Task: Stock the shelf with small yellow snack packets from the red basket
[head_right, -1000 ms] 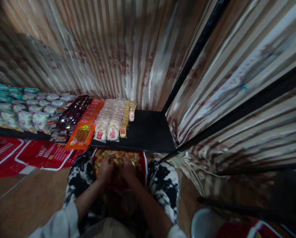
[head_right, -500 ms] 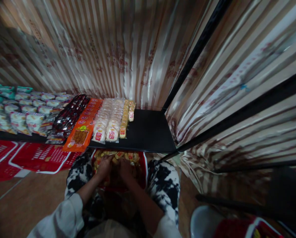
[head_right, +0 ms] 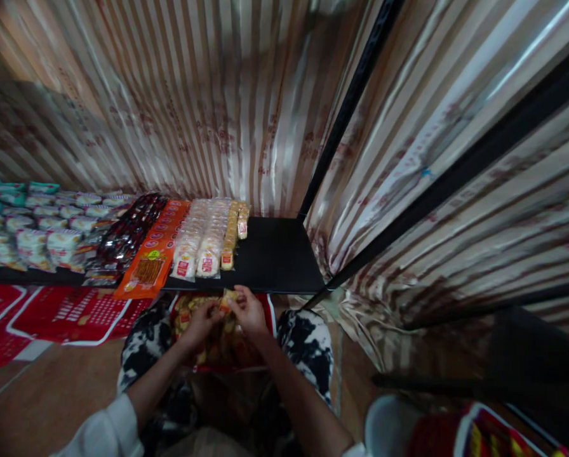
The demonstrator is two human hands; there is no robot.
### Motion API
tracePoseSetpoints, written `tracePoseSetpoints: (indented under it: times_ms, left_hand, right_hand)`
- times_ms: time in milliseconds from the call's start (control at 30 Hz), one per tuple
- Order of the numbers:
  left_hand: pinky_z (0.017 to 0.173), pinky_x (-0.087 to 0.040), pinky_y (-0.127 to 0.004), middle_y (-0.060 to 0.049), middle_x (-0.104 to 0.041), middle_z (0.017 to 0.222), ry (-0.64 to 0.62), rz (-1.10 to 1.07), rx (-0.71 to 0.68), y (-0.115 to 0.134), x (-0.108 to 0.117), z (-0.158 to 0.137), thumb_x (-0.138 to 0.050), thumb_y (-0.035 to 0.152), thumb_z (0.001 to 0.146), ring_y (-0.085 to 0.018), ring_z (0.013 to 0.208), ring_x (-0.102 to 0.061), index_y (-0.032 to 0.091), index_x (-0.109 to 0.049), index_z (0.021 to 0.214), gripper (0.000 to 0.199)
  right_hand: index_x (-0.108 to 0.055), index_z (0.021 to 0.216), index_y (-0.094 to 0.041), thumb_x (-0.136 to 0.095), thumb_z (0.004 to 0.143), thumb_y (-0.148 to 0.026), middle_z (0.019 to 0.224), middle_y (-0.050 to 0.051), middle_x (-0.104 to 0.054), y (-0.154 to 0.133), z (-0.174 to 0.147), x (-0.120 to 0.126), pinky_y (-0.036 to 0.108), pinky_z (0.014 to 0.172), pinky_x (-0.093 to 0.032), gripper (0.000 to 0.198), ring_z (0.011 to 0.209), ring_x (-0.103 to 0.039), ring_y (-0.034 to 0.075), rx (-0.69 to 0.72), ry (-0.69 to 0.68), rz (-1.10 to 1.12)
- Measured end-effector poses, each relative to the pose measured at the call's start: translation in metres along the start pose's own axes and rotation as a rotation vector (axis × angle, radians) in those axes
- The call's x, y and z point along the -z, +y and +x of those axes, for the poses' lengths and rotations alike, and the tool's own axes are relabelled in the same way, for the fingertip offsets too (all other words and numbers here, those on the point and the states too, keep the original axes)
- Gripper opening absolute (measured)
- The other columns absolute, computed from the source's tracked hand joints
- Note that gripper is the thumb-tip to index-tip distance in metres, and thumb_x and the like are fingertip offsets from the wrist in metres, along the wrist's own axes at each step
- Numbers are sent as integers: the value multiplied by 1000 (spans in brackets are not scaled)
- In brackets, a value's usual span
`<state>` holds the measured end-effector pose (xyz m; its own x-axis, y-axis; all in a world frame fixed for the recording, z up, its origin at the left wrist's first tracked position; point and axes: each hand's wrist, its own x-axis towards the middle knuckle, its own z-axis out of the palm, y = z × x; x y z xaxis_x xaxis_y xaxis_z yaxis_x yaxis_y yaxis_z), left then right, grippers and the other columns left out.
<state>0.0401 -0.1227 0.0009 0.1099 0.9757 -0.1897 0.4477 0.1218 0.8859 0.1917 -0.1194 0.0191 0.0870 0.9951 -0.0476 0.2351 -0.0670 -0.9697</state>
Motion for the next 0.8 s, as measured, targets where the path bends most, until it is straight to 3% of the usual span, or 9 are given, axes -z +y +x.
tracePoseSetpoints:
  times_ms: [133,333,433,600,800]
  left_hand:
    - [69,-45,-26,-2,-66,76,39,-216,-9,25,-8,2,-56,30,71,-15,70,-59,15,-62,85,21]
    - [65,-46,-24,-2,-65,73,59,-230,-18,55,-16,12,-57,30,71,-13,65,-57,15,-61,84,21]
    - [68,-48,-25,-5,-66,84,35,-196,-8,66,-21,19,-54,29,75,-13,70,-60,14,-59,94,26]
    - [90,-45,-29,-14,-56,119,166,11,-49,88,-32,26,-46,24,81,-16,93,-61,11,-50,119,41]
    - [97,-43,-34,-8,-53,130,99,-135,-74,99,-50,50,-40,30,87,-19,115,-52,19,-48,125,41]
  right_hand:
    - [-57,99,-20,-66,65,-32,82,1,-65,-6,3,8,26,66,-50,37,71,-61,13,3,50,193]
    - [-58,95,-21,-62,69,-32,84,2,-67,-14,7,20,27,70,-51,29,75,-62,15,50,54,178]
    - [-57,98,-20,-58,71,-32,88,4,-68,-16,17,28,28,71,-52,29,77,-64,16,86,83,125]
    - [-60,101,-20,-54,75,-29,85,4,-69,-17,47,44,28,69,-53,28,76,-65,17,121,186,-97]
    - [-59,104,-21,-52,77,-27,88,2,-67,-14,93,50,30,73,-52,29,76,-64,16,120,279,-219]
